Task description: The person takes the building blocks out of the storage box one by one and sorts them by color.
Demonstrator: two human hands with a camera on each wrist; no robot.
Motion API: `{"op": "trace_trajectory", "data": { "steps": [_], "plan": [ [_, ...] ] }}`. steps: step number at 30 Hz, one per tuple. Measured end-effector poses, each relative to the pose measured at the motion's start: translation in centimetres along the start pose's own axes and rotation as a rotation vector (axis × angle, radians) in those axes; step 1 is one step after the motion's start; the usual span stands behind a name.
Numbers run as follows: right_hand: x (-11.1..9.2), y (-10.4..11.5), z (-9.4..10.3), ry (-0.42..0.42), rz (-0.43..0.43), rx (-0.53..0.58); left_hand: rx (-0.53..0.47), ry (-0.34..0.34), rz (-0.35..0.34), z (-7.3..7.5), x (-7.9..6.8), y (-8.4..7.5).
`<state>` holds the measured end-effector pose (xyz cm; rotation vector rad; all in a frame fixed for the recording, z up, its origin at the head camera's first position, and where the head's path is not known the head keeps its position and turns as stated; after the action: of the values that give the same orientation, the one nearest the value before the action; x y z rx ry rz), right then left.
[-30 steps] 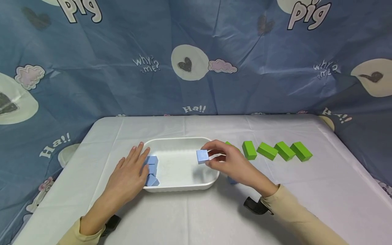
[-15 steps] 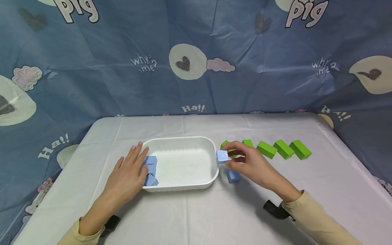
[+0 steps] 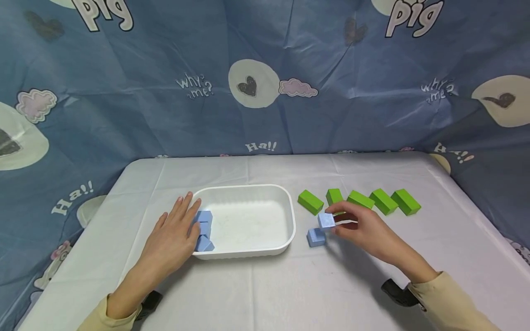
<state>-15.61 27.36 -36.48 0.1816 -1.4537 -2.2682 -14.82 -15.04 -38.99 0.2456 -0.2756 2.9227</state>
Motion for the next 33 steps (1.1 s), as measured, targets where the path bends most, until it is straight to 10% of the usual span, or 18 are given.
{"op": "trace_trajectory", "data": {
  "steps": [33],
  "plan": [
    [-2.9, -4.1, 2.2, 0.044, -0.055, -0.121, -0.008, -0.005, 0.004, -0.1, -0.1, 0.0]
  ]
}}
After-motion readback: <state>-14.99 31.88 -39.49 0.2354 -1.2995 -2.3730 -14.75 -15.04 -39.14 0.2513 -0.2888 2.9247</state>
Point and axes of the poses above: each hand's wrist, its own x-axis towards the middle knuckle, its own z-axis out of the back of the hand, y = z × x, the point moved 1 cm from there along x, towards the middle knuckle, and after that the axes turned 7 degrees about x, right-handed, at the moved point
